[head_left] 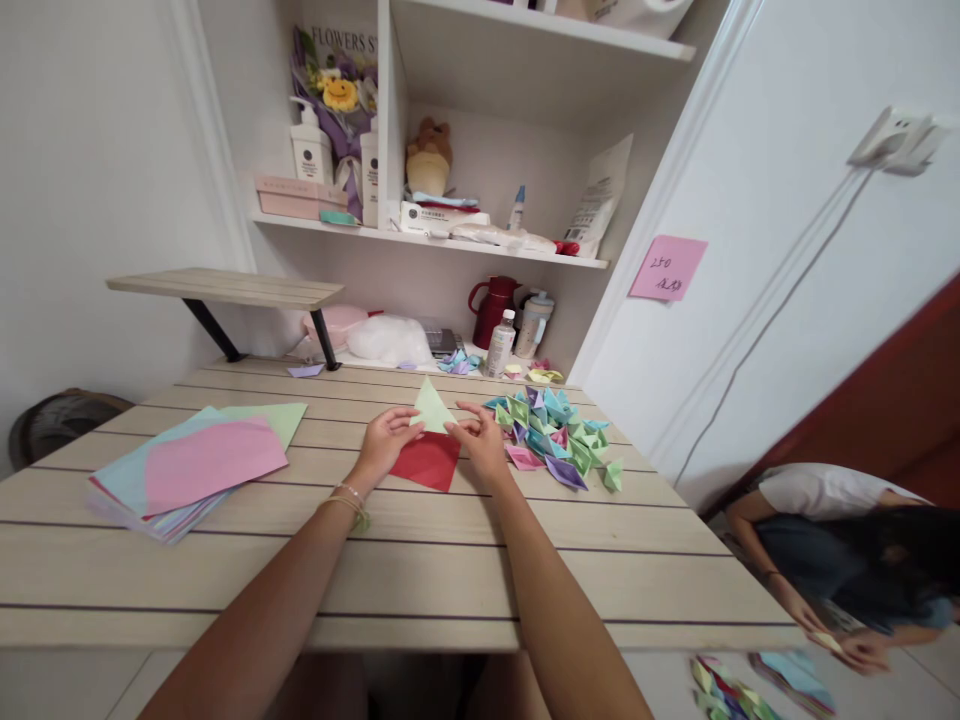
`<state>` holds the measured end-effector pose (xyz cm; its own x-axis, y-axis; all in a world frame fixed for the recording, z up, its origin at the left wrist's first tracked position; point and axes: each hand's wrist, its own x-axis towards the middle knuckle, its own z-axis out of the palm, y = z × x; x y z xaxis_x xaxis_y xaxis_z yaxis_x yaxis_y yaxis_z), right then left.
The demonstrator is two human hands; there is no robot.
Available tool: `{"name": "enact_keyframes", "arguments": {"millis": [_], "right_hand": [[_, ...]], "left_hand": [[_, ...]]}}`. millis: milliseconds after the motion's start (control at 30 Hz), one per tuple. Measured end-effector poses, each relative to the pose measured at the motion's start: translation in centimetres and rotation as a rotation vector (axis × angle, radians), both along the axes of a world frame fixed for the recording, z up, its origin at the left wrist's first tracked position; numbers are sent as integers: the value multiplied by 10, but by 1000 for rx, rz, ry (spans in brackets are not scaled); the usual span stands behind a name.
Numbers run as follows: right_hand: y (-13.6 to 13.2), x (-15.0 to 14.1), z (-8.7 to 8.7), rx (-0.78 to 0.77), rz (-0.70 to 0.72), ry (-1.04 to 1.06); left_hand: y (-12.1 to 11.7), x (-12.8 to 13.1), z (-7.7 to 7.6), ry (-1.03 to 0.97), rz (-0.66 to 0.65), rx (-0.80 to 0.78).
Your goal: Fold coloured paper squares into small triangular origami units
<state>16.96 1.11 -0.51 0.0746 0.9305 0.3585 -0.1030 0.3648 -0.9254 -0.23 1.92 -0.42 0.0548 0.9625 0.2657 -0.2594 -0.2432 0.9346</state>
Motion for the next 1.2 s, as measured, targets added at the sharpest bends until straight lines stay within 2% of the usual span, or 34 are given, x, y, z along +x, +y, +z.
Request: {"name": "enact_keyframes", "arguments": {"millis": [233, 367, 600, 733, 967, 1033, 1200], "right_hand": [[-4, -3, 1, -37, 65, -70], [-6, -5, 4, -32, 124, -43], [-4, -4, 3, -69, 57, -44], [-4, -5, 4, -103, 80, 39], [-4, -11, 1, -167, 251, 210], [-3, -11, 1, -158, 236, 199], [-4, -7, 3, -68, 66, 67]], "left_hand": [[5, -3, -2, -9, 4, -66], [6, -2, -4, 23, -53, -97], [2, 1, -4, 33, -105, -120], [2, 1, -5, 38, -142, -132], [0, 1, -4, 43, -196, -140], [0, 1, -4, 38, -202, -138], [0, 2, -4, 74, -180, -133]]}}
